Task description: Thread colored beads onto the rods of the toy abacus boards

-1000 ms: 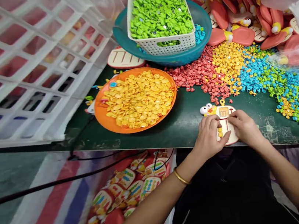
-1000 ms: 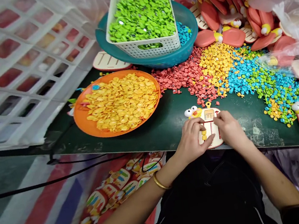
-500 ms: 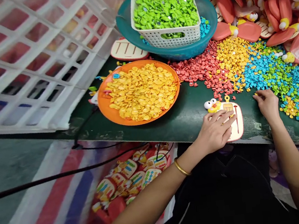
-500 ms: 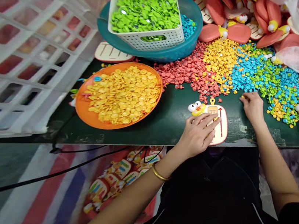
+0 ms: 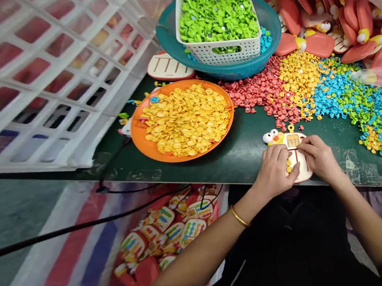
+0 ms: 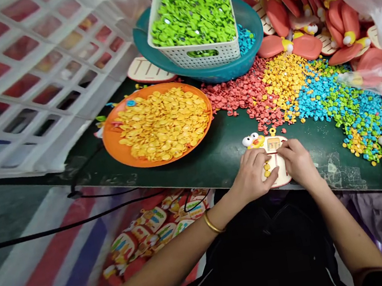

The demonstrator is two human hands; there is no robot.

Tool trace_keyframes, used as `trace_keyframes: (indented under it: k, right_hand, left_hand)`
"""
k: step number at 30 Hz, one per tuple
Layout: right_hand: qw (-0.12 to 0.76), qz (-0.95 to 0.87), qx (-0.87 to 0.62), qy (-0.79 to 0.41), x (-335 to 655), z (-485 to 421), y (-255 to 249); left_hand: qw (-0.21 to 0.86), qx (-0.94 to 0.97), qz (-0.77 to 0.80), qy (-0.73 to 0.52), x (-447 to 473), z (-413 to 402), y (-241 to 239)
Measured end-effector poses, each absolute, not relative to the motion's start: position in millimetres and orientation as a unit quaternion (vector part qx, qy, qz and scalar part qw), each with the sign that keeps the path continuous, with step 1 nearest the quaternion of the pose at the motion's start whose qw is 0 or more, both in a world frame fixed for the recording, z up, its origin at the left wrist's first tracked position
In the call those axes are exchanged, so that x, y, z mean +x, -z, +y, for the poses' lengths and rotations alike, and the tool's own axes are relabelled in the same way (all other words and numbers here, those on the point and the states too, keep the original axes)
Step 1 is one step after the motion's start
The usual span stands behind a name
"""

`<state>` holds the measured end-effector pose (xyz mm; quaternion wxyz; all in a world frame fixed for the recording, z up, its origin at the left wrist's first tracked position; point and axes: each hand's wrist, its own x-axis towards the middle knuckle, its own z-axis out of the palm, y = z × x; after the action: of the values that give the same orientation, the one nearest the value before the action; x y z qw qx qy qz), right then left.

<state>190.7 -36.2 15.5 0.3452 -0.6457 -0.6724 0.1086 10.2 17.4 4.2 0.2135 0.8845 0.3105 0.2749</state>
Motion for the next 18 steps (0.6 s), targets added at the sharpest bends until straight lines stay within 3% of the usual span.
trace_keyframes:
  k: [3,6,12,15,18]
  right_hand:
    - [0.372,-0.665,-0.633,-0.138,196,-27,-18]
    - [0.388,-0.604,-0.693,-0.073,227,5,-20]
    - [0.235,-0.608,-0.758,-0.041,274,40,-21]
    - [0.263,-0.603,-0.749,-0.083,264,23,-28]
    - [0.33,-0.585,-0.713,-0.202,241,4,-32]
  left_hand:
    - [0.232,0.886,0.301,-0.267,9,20,-7]
    - [0.219,0.913,0.256,-0.228,9,24,-12]
    - [0.221,0.929,0.234,-0.182,11,25,-15]
    - [0.238,0.904,0.268,-0.235,12,23,-10]
    - [0.248,0.892,0.268,-0.266,13,22,-7]
